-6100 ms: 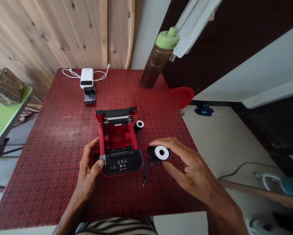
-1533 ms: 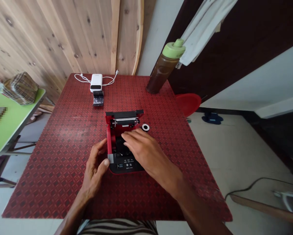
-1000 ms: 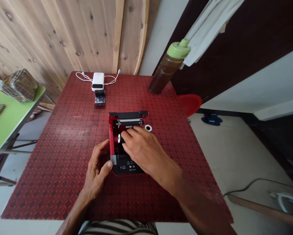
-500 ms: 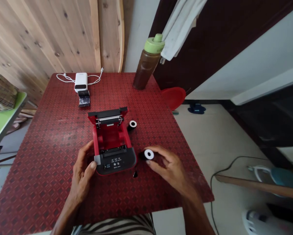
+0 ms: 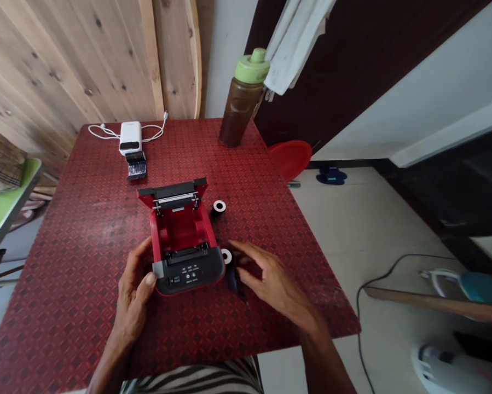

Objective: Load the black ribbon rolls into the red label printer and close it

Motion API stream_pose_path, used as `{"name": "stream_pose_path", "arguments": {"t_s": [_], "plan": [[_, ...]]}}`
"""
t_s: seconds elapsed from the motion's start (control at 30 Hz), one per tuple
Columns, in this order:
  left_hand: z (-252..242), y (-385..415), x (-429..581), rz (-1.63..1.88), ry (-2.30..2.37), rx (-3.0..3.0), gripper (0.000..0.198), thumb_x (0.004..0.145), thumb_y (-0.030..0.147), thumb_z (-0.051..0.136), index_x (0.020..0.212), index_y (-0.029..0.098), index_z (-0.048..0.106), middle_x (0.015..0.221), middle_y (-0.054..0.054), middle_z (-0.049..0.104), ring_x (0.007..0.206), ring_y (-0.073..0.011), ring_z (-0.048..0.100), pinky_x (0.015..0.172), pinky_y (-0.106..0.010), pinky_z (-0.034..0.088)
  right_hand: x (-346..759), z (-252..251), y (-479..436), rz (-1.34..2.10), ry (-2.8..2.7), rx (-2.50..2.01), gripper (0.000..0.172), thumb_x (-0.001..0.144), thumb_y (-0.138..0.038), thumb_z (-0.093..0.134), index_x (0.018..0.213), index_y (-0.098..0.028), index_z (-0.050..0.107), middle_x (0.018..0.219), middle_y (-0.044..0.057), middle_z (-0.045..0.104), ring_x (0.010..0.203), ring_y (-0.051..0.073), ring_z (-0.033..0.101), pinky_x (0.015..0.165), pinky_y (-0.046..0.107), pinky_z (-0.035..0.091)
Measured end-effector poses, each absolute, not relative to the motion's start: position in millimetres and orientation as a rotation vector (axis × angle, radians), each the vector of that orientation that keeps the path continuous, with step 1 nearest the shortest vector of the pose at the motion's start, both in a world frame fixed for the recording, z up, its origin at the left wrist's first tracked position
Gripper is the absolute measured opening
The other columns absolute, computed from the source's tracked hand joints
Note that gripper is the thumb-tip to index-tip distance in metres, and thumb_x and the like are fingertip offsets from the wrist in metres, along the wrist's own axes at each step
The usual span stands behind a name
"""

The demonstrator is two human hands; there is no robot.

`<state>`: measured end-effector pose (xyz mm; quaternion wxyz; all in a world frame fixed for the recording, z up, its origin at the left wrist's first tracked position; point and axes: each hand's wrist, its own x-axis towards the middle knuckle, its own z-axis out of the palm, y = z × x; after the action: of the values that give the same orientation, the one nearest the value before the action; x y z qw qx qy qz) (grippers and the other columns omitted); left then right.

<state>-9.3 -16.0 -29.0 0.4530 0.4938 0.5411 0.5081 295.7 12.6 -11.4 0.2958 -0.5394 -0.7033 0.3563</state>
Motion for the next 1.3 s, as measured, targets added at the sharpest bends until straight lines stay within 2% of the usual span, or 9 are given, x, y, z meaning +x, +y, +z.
{"name": "stream_pose_path", "arguments": {"t_s": [0.17, 0.3, 0.47, 0.6, 0.73, 0.8, 0.97, 1.13, 1.3], "plan": [[-28, -15, -9, 1.242, 1.334, 1.225, 0.057, 0.106, 0.052, 0.063, 0.160, 0.032, 0.059, 0.158, -0.006, 0.067, 0.143, -0.0332, 0.064, 0.118, -0.048, 0.053, 304, -4, 53, 0.797, -1.803, -1.509, 0.029, 0.098, -0.022, 0.063, 0.124, -0.023, 0.077, 0.106, 0.006, 0.084, 0.089, 0.022, 0.080, 0.083, 0.039, 0.065], [-27, -14, -10, 1.246, 1.335, 1.239, 0.057, 0.105, 0.053, 0.064, 0.158, 0.031, 0.061, 0.156, -0.007, 0.069, 0.140, -0.0340, 0.067, 0.112, -0.048, 0.057, 277, -20, 99, 0.734, -1.800, -1.497, 0.036, 0.089, -0.023, 0.074, 0.125, -0.020, 0.072, 0.119, 0.011, 0.080, 0.099, 0.024, 0.076, 0.088, 0.040, 0.061], [-26, -15, -10, 1.243, 1.320, 1.225, 0.057, 0.105, 0.053, 0.065, 0.157, 0.031, 0.061, 0.154, -0.007, 0.070, 0.136, -0.0331, 0.069, 0.111, -0.048, 0.057, 253, -36, 123, 0.668, -1.804, -1.468, 0.016, 0.087, -0.020, 0.071, 0.103, -0.020, 0.068, 0.106, 0.009, 0.079, 0.102, 0.026, 0.073, 0.096, 0.042, 0.057], [-24, -14, -9, 1.242, 1.275, 1.199, 0.055, 0.106, 0.052, 0.064, 0.158, 0.033, 0.060, 0.154, -0.007, 0.070, 0.134, -0.0322, 0.071, 0.108, -0.046, 0.060, 273, -11, 107, 0.613, -1.749, -1.472, 0.024, 0.092, -0.020, 0.063, 0.115, -0.020, 0.067, 0.117, 0.013, 0.078, 0.110, 0.029, 0.075, 0.099, 0.047, 0.058], [-24, -14, -7, 1.243, 1.260, 1.168, 0.058, 0.105, 0.052, 0.066, 0.159, 0.030, 0.059, 0.159, -0.010, 0.067, 0.142, -0.0350, 0.066, 0.107, -0.047, 0.060, 294, 52, 73, 0.566, -1.847, -1.385, 0.035, 0.094, -0.020, 0.065, 0.128, -0.027, 0.066, 0.127, 0.008, 0.079, 0.119, 0.028, 0.076, 0.106, 0.048, 0.058], [-25, -15, -7, 1.243, 1.253, 1.142, 0.060, 0.104, 0.053, 0.067, 0.159, 0.030, 0.058, 0.159, -0.011, 0.066, 0.144, -0.0361, 0.065, 0.109, -0.048, 0.059, 291, 82, 60, 0.621, -1.949, -1.319, 0.049, 0.093, -0.022, 0.072, 0.140, -0.030, 0.060, 0.124, 0.007, 0.081, 0.111, 0.028, 0.080, 0.098, 0.045, 0.063], [-24, -16, -6, 1.251, 1.251, 1.139, 0.061, 0.103, 0.054, 0.068, 0.156, 0.027, 0.060, 0.158, -0.012, 0.066, 0.145, -0.0373, 0.064, 0.114, -0.051, 0.056, 241, 100, 60, 0.539, -2.400, -1.081, 0.022, 0.099, -0.011, 0.067, 0.114, -0.027, 0.069, 0.109, 0.004, 0.081, 0.102, 0.025, 0.077, 0.091, 0.040, 0.065], [-22, -15, -6, 1.268, 1.239, 1.185, 0.060, 0.104, 0.055, 0.067, 0.156, 0.025, 0.060, 0.160, -0.013, 0.064, 0.147, -0.0370, 0.061, 0.119, -0.053, 0.052, 189, 81, 74, 0.260, -2.733, -1.225, 0.027, 0.100, 0.004, 0.055, 0.102, -0.017, 0.072, 0.103, 0.011, 0.078, 0.103, 0.029, 0.071, 0.093, 0.044, 0.062], [-24, -16, -7, 1.237, 1.227, 1.169, 0.060, 0.106, 0.054, 0.065, 0.158, 0.026, 0.056, 0.161, -0.013, 0.061, 0.147, -0.0369, 0.059, 0.120, -0.053, 0.050, 171, 80, 82, 0.322, -2.823, -1.377, 0.029, 0.104, 0.002, 0.051, 0.108, -0.013, 0.076, 0.110, 0.016, 0.080, 0.110, 0.030, 0.073, 0.095, 0.042, 0.059]]}}
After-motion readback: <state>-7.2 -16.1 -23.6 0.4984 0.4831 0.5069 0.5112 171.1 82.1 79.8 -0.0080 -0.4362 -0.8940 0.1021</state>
